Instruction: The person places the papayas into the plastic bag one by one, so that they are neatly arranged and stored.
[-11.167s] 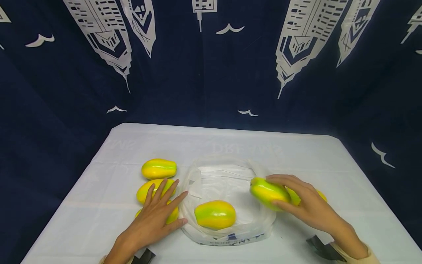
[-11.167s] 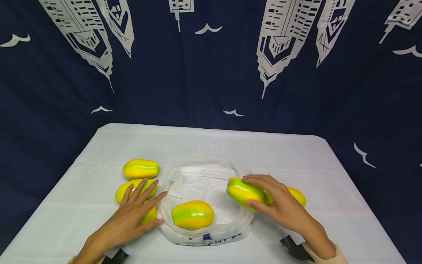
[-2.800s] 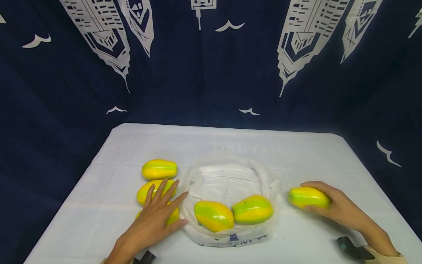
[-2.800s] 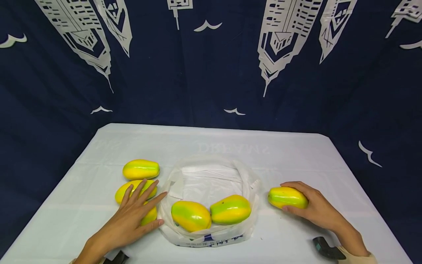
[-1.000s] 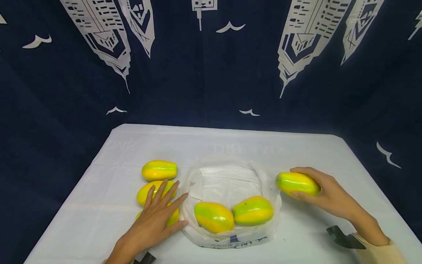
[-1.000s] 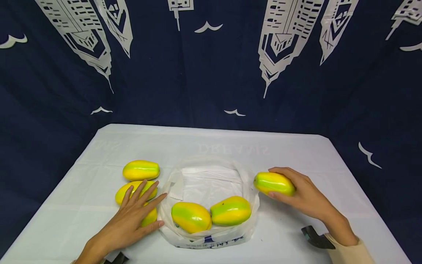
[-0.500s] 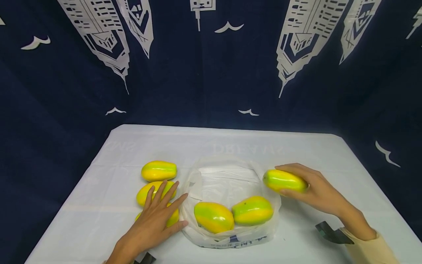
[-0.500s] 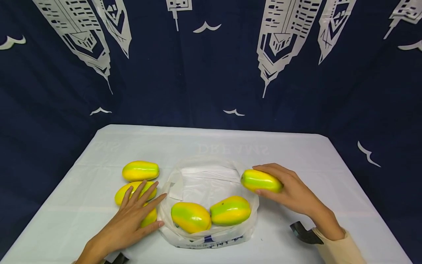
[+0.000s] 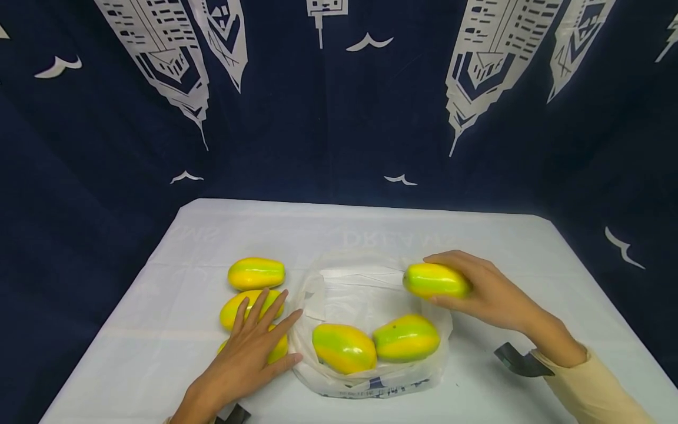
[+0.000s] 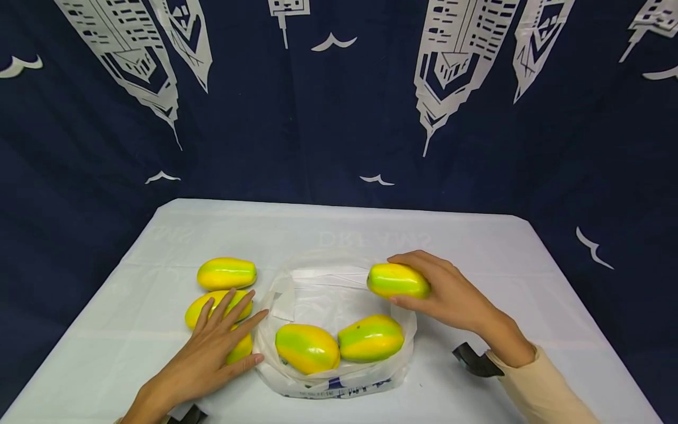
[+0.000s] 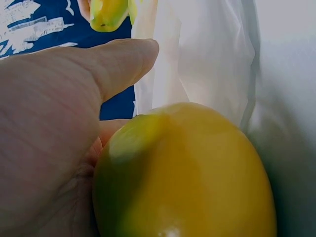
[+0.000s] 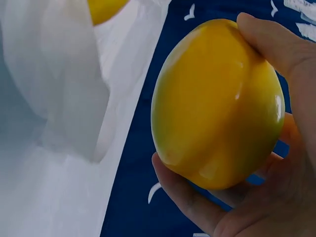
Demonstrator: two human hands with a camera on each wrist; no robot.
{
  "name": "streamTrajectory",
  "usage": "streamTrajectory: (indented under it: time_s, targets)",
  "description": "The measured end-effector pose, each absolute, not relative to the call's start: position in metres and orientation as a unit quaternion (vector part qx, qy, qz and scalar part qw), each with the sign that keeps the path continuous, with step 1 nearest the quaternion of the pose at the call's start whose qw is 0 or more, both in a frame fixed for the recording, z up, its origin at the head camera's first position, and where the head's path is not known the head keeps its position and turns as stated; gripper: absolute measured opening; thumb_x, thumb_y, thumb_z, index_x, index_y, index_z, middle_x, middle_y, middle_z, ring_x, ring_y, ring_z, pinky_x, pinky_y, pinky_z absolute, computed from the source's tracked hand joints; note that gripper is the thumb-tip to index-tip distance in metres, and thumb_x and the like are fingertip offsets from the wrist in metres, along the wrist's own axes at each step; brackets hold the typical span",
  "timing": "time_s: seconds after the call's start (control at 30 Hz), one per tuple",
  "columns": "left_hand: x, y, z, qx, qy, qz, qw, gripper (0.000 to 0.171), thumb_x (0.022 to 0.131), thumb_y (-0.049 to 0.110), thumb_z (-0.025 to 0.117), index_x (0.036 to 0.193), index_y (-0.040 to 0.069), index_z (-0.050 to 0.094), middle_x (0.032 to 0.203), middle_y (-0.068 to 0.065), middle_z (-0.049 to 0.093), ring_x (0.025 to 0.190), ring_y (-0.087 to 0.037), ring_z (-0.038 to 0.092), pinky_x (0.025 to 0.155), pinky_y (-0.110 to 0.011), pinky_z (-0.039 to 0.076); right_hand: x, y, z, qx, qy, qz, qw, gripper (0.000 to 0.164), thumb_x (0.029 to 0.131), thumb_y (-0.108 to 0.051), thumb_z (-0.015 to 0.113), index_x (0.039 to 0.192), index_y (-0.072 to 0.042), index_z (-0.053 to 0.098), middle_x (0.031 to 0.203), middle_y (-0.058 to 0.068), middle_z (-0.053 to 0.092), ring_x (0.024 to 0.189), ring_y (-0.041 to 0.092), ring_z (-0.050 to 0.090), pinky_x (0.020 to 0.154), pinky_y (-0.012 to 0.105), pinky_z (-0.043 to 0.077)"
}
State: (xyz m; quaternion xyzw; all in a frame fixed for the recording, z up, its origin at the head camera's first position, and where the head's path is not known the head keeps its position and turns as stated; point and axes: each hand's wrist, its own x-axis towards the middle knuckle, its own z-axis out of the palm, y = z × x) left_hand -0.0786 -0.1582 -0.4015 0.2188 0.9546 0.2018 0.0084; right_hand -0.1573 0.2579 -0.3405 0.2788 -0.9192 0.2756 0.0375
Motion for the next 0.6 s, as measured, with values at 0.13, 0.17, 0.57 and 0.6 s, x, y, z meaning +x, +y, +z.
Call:
streamTrajectory:
  time_s: [0.13, 0.17, 0.57, 0.6]
  targets:
    - [-0.079, -0.158, -0.402, 0.221, 0.955, 0.199, 0.002, 0.069, 0.091, 0.051, 0.067, 0.151, 0.022, 0.047, 0.168, -0.006, 0.018, 0.156, -0.039, 0.005, 0.120, -0.063, -0.001, -0.160, 0.245, -0.340, 0.294, -0.915, 0.277, 0.014, 0.054, 0.084, -0.043, 0.080, 0.132, -0.029, 0.060, 0.114, -0.018, 0.063, 0.092, 0.005, 0.058, 0.083, 0.026, 0.054]
    - [-0.079, -0.158, -0.402, 0.222, 0.955, 0.199, 0.000, 0.069, 0.091, 0.051, 0.068, 0.151, 0.022, 0.047, 0.168, -0.007, 0.019, 0.155, -0.039, 0.005, 0.120, -0.063, -0.001, -0.160, 0.242, -0.340, 0.299, -0.913, 0.278, 0.007, 0.054, 0.084, -0.044, 0.079, 0.132, -0.029, 0.060, 0.113, -0.019, 0.063, 0.092, 0.005, 0.058, 0.084, 0.026, 0.055]
    - [-0.080, -0.157, -0.404, 0.222, 0.954, 0.201, -0.010, 0.069, 0.090, 0.050, 0.069, 0.151, 0.023, 0.047, 0.167, -0.006, 0.021, 0.155, -0.039, 0.007, 0.120, -0.064, 0.000, -0.170, 0.197, -0.337, 0.347, -0.908, 0.233, -0.031, 0.055, 0.092, -0.048, 0.068, 0.137, -0.021, 0.050, 0.117, -0.009, 0.055, 0.094, 0.008, 0.053, 0.087, 0.031, 0.054]
    - [-0.080, -0.157, -0.403, 0.222, 0.954, 0.201, -0.010, 0.069, 0.090, 0.050, 0.069, 0.151, 0.023, 0.047, 0.167, -0.006, 0.021, 0.155, -0.039, 0.007, 0.120, -0.064, 0.000, -0.170, 0.193, -0.337, 0.347, -0.908, 0.233, -0.036, 0.055, 0.093, -0.048, 0.068, 0.137, -0.021, 0.050, 0.118, -0.008, 0.054, 0.095, 0.009, 0.053, 0.088, 0.031, 0.054]
